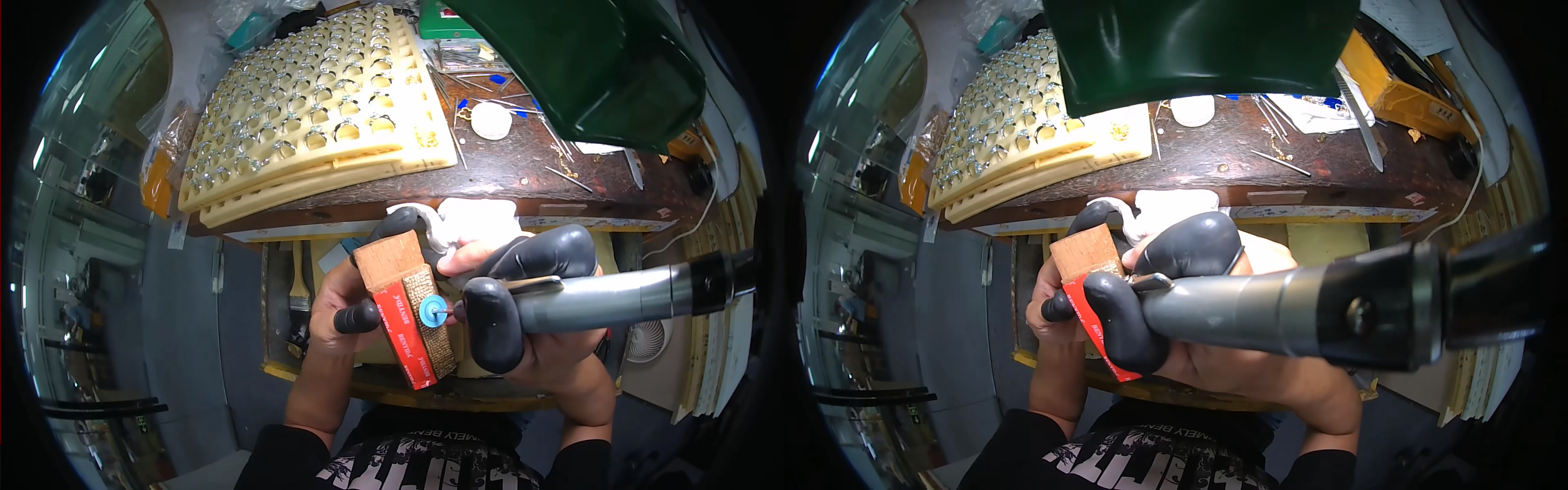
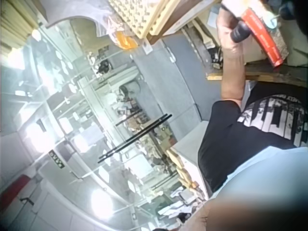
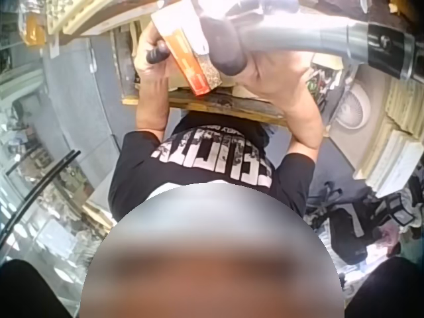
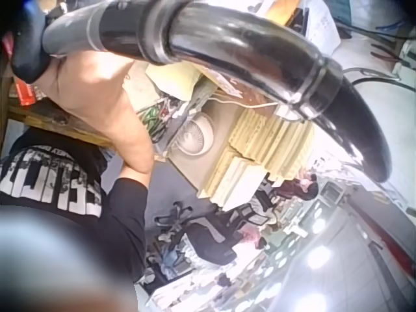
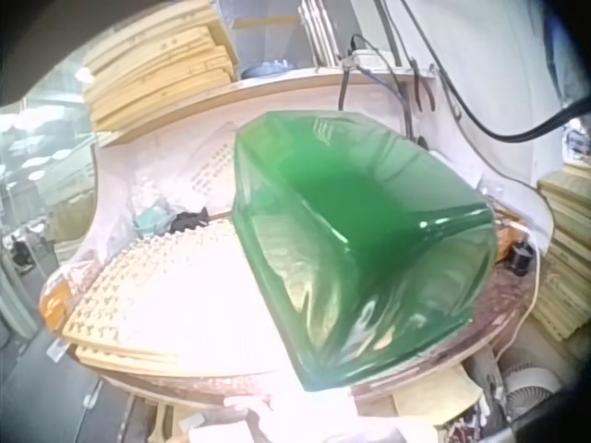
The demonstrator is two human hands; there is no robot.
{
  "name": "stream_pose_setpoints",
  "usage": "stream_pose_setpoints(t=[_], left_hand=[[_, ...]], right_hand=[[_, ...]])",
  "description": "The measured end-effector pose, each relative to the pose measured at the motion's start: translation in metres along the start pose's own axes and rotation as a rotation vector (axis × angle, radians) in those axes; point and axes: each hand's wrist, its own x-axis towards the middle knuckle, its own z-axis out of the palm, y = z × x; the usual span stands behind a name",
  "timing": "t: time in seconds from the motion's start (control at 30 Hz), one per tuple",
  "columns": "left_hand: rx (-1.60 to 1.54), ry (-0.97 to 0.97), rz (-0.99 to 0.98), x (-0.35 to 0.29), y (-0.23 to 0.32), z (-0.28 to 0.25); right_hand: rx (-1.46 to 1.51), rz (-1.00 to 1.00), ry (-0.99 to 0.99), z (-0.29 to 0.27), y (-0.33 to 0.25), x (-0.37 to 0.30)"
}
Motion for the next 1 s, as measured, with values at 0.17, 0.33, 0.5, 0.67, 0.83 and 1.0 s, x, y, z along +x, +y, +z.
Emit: stream_pose_setpoints(t=[0.17,0.33,0.5,0.67,0.83,1.0], left_hand=[[-0.003,-0.047,-0.010,0.0012,0.0025,0.0001],[-0.036,0.004,-0.007,0.0024,0.0008,0.0055],[0.011,0.016,-0.010,0.0018,-0.0007,0.0016],[0.028,0.005,-0.020,0.0000,0.0009,-0.0015],[0.054,0.018,-0.001,-0.0009,-0.0008,-0.0024],[0.048,0.031,-0.003,-0.0008,-0.0014,-0.0013]], right_hand=[[0.000,0.016,0.002,0.0006,0.0009,-0.0017],[-0.021,0.025,0.002,0.0012,0.0007,-0.0021],[-0.031,0.022,-0.004,0.0001,0.0002,-0.0011],[-0.049,0.020,-0.009,-0.0002,-0.0005,-0.0007],[-0.083,0.003,-0.049,-0.0031,-0.0005,0.0003],[-0.043,0.024,-0.018,-0.0001,-0.0010,0.0001]])
